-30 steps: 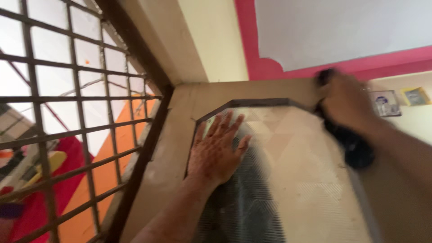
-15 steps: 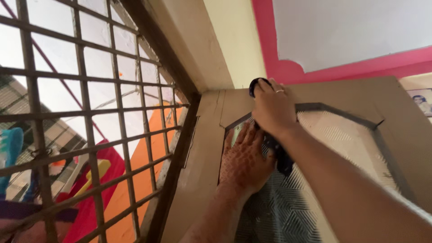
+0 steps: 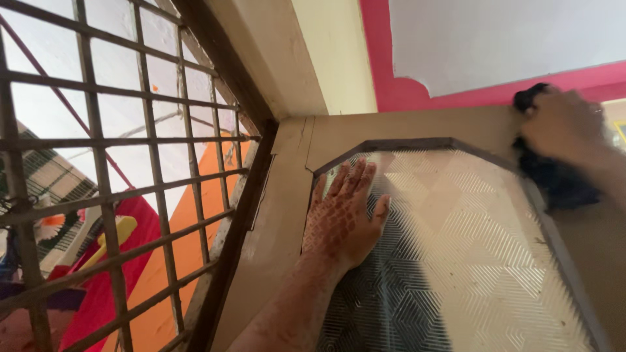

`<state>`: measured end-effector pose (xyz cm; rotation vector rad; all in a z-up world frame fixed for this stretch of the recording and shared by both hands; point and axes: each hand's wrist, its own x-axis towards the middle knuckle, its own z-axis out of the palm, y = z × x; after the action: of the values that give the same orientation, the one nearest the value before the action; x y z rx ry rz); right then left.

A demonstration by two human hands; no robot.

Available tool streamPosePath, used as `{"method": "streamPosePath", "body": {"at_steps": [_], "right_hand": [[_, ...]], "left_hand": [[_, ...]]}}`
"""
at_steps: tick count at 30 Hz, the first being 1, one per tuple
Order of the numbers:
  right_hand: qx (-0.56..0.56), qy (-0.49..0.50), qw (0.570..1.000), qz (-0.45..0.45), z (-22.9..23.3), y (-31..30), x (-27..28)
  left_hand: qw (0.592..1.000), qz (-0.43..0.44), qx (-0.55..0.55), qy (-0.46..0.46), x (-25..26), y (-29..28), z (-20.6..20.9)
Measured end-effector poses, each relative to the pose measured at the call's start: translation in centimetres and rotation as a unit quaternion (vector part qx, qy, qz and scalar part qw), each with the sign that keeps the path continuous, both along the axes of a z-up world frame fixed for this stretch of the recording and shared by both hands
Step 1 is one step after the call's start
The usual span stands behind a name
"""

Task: The person wipes the frame and textured glass of a window using a dark cloth. They move the cloth along the edges and across the glass surface repeatedly, covering different sections of the window frame and pane.

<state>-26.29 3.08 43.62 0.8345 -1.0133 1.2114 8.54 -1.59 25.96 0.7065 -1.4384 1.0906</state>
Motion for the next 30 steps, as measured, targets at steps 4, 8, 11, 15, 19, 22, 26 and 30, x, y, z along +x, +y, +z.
{"method": "streamPosePath", "body": {"at_steps": [4,8,11,15,19,22,26,30], "right_hand": [[-0.01,0.107,0.992,0.067,-3.6,0.5,-0.1],[0.029,0.174,0.98,0.096,-12.0,-0.4,-0.3],[0.016,0.174,0.981,0.089,-12.4,-0.5,-1.1],[0.017,0.148,0.986,0.078,-4.8,0.9,-0.7],[0.04,0.125,0.989,0.074,-2.0,1.5,0.0],[0.015,0.226,0.972,0.056,-5.4,1.0,-1.4],[-0.014,0.285,0.958,0.035,-9.4,0.0,-4.2],[-0.051,0.188,0.981,-0.005,-5.2,-0.9,-3.4]], "left_hand": [[1.0,0.01,-0.007,0.001,0.0,-0.1,0.0],[1.0,0.016,-0.009,0.008,0.0,0.0,0.2],[1.0,0.023,-0.009,0.003,-0.4,-0.3,-0.2],[1.0,0.018,0.008,0.003,-0.3,-0.2,0.0],[0.999,0.021,0.04,0.003,-0.2,0.5,-0.1],[0.999,0.024,0.028,0.004,-0.2,0.5,-0.1],[1.0,0.021,0.01,0.008,-0.2,0.2,-0.2],[0.999,0.036,0.022,0.013,-0.6,-0.1,-0.2]]}}
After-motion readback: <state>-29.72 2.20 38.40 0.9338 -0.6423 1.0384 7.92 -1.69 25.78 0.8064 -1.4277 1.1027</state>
